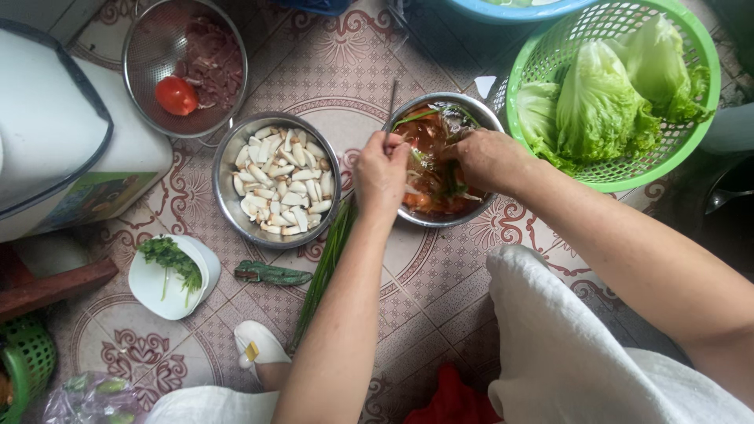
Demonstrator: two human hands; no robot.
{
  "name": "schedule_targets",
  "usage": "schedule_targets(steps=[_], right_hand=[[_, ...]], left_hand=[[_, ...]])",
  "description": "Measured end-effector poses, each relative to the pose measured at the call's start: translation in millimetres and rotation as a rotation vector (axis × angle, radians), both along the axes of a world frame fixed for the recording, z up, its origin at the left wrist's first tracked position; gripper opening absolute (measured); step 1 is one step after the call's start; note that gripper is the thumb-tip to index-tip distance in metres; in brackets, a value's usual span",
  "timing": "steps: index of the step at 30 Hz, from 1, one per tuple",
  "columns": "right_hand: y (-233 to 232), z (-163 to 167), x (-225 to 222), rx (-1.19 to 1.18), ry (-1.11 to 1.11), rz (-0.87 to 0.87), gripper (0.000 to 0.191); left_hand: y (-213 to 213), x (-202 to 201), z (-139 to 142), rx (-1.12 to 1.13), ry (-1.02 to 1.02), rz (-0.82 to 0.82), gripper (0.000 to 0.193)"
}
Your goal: The person sits on the kitchen floor peeling an onion over a bowl of vegetable scraps, then cuts a tomato with a knife and drops the pieces into the bowl. They trim and pick herbs, then cut scallion stalks into short pieces into a bowl of water, with sliced mushrooms, lettuce and sliced meat in nearby bowls.
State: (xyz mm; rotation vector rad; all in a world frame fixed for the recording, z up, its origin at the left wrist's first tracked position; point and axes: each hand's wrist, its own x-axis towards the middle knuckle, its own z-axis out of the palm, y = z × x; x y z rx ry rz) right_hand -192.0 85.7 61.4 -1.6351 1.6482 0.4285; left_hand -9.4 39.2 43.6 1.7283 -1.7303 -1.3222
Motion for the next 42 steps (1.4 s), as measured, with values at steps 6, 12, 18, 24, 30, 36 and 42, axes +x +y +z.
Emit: schedule_targets(steps=[6, 12, 18, 24, 30, 36, 42], right_hand=[[1, 14, -5, -0.624, -0.627, -0.203, 0.029], [28, -32, -13, -0.265, -0.778, -0.850, 0.016], [43, -36, -31, 0.088, -1.319, -1.237, 0.016], [42, -16, -21, 0.207, -1.282, -1.302, 0.035], [42, -14, -29, 0.134, -1.220, -1.337, 0.029], [48, -23, -33, 0.160, -1.323, -1.327, 0.018], [49, -22, -37, 0.199, -1.399, -1.275, 0.015]], left_hand=[[-3, 3, 20, -0.161, 0.172, -0.004, 0.015], [18, -10, 17, 0.096, 0.096, -0.034, 0.061], [37, 8, 1, 0.199, 0.241, -0.166, 0.064], [37, -10, 0, 0.053, 0.170, -0.228, 0.058], [30, -5, 25, 0.226, 0.191, -0.303, 0.061], [48, -6, 33, 0.158, 0.126, -0.389, 0.048], [57, -11, 30, -0.093, 0.040, -0.369, 0.039]])
